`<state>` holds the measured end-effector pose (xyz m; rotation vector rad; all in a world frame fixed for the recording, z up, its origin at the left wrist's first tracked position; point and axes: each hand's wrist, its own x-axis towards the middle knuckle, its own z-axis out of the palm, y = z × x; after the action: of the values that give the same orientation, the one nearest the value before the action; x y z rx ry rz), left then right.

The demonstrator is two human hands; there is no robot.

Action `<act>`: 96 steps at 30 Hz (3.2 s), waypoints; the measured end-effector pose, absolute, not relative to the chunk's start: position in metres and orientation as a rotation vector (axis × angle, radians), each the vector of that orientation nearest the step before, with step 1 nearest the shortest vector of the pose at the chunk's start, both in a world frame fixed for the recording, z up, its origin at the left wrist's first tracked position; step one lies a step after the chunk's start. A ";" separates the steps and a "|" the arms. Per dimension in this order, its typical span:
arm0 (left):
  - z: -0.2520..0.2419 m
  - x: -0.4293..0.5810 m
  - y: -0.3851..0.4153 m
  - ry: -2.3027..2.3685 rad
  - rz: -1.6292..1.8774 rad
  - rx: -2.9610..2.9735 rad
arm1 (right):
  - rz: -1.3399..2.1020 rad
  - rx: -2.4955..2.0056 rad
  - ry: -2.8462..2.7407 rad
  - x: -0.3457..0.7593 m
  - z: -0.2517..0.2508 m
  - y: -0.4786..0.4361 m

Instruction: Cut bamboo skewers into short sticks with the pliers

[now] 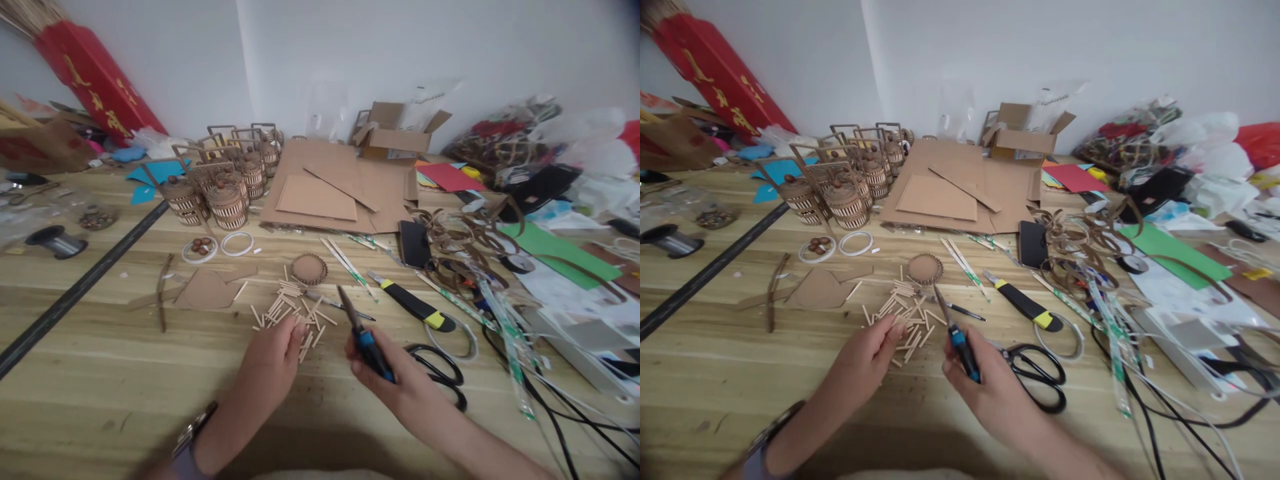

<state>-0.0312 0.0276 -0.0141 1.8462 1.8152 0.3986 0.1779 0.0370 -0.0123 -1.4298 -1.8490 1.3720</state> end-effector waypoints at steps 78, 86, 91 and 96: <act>-0.075 -0.037 0.024 0.952 0.292 2.671 | 0.451 -2.123 -2.313 0.176 -0.036 0.188; -0.069 -0.051 0.032 1.121 0.502 2.460 | 0.886 -1.941 -2.076 0.189 -0.017 0.186; -0.034 -0.021 0.031 1.359 0.727 1.535 | 1.247 -1.708 -1.818 0.168 -0.003 0.136; -0.037 0.004 0.036 1.254 0.717 1.140 | 1.520 -1.404 -1.251 0.135 -0.021 0.079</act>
<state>0.0043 0.0364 -0.0372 1.1398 1.2544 0.7169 0.1346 0.0793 -0.0206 -1.4039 -1.2510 1.5201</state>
